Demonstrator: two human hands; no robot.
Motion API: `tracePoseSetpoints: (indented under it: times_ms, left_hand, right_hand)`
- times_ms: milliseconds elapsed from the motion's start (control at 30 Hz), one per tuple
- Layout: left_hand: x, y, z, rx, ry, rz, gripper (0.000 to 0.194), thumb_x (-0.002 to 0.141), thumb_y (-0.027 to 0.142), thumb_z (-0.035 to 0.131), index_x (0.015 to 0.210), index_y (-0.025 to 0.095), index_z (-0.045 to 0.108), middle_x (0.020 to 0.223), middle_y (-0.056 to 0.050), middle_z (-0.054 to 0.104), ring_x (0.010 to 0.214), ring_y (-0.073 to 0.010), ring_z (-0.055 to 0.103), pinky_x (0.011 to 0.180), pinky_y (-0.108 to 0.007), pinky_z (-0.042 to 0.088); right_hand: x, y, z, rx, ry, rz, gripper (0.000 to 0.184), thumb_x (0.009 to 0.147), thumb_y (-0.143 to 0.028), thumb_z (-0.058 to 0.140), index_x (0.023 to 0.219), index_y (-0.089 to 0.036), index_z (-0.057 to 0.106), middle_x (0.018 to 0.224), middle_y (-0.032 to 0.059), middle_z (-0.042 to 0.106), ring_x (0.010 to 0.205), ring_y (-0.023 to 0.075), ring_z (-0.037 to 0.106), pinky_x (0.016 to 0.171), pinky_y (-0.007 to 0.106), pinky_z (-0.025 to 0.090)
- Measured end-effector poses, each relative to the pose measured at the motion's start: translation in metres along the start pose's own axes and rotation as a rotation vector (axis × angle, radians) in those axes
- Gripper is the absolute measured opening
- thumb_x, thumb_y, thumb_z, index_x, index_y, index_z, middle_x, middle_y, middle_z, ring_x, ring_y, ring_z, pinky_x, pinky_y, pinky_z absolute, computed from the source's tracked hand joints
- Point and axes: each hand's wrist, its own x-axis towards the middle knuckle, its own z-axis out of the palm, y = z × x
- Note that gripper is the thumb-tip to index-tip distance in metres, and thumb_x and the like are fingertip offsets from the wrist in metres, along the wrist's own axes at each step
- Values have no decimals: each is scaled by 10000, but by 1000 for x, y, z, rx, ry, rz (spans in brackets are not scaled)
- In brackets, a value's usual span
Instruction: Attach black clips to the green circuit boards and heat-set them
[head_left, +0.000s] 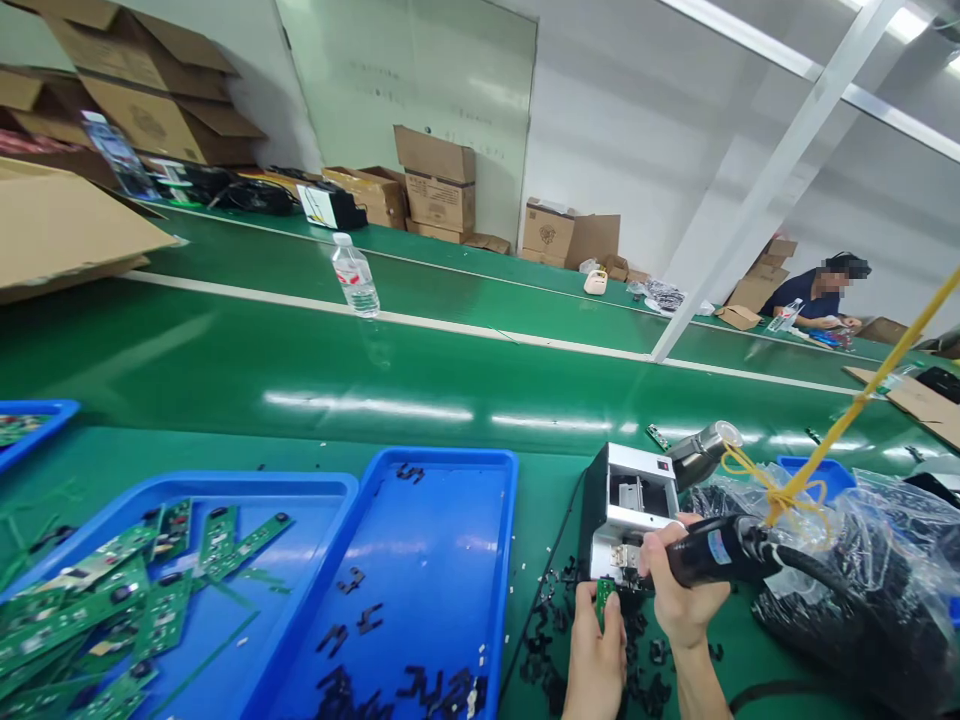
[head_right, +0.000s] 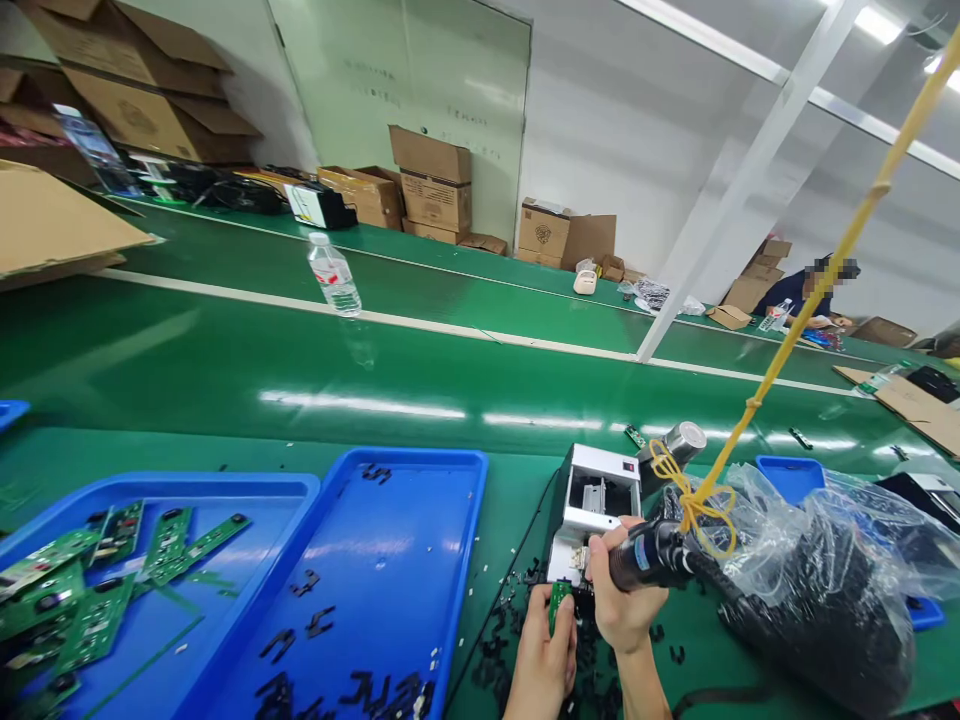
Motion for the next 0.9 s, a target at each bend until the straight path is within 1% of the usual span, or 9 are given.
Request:
tracePoseSetpoints:
  times_ms: [67, 133, 233, 300, 433, 500, 600, 767, 900]
  left_hand:
    - [0, 0, 0, -3, -8, 2, 547, 799, 774, 635, 899, 258, 485, 554, 132, 378, 399, -68, 307, 391, -179, 214]
    - [0, 0, -1, -5, -14, 7, 544, 797, 770, 639, 899, 257, 491, 557, 131, 375, 403, -71, 313, 393, -180, 222]
    - [0, 2, -2, -7, -15, 12, 543, 790, 763, 653, 899, 254, 502, 572, 121, 391, 423, -79, 343, 404, -183, 253]
    - [0, 2, -2, -10, -10, 13, 540, 788, 755, 664, 902, 250, 513, 584, 113, 408, 444, -85, 374, 413, -184, 275]
    - [-1, 3, -3, -21, 5, 10, 539, 781, 740, 684, 931, 246, 526, 595, 105, 424, 474, -97, 420, 430, -185, 298]
    - [-1, 3, -2, -23, 8, 0, 542, 786, 741, 675, 951, 246, 527, 586, 111, 421, 457, -94, 403, 420, -185, 281]
    - [-2, 3, 0, -26, 2, -8, 549, 792, 750, 656, 961, 244, 526, 567, 122, 403, 429, -87, 368, 410, -182, 260]
    - [-2, 5, 1, -39, 15, 11, 539, 785, 749, 667, 915, 248, 516, 576, 116, 399, 453, -95, 384, 437, -194, 287]
    - [-2, 5, 0, -48, 27, 40, 538, 785, 748, 673, 895, 247, 512, 609, 99, 430, 486, -100, 397, 465, -208, 328]
  right_hand:
    - [-3, 3, 0, -5, -6, 16, 301, 911, -261, 723, 690, -218, 523, 528, -58, 574, 523, 149, 571, 780, 419, 488]
    - [-5, 5, 0, 4, -7, 35, 288, 910, -294, 731, 717, -217, 531, 535, -58, 572, 523, 150, 569, 717, 398, 496]
    - [-9, 3, 0, 27, -4, 49, 207, 920, -312, 725, 867, -207, 555, 543, -70, 563, 514, 151, 567, 625, 362, 492]
    - [-12, -2, -1, 58, -4, 53, 192, 939, -279, 702, 1008, -201, 541, 552, -84, 561, 492, 140, 556, 589, 339, 487]
    - [-14, -17, 1, 237, 32, 57, 324, 943, -147, 672, 1198, -203, 480, 591, -97, 572, 461, 117, 540, 539, 299, 481]
    - [-13, -25, 4, 341, 55, 39, 355, 936, -115, 665, 1220, -213, 477, 604, -98, 565, 465, 118, 550, 515, 289, 477]
    - [-11, -34, 13, 416, 27, 26, 345, 945, -113, 650, 1215, -235, 474, 621, -98, 567, 470, 118, 563, 502, 278, 481]
    - [-9, -36, 27, 394, -38, 81, 283, 969, -158, 643, 1181, -247, 477, 631, -99, 564, 469, 96, 545, 509, 254, 475]
    - [-8, -33, 31, 374, -47, 56, 293, 973, -167, 638, 1200, -242, 470, 624, -102, 563, 456, 91, 531, 502, 246, 463]
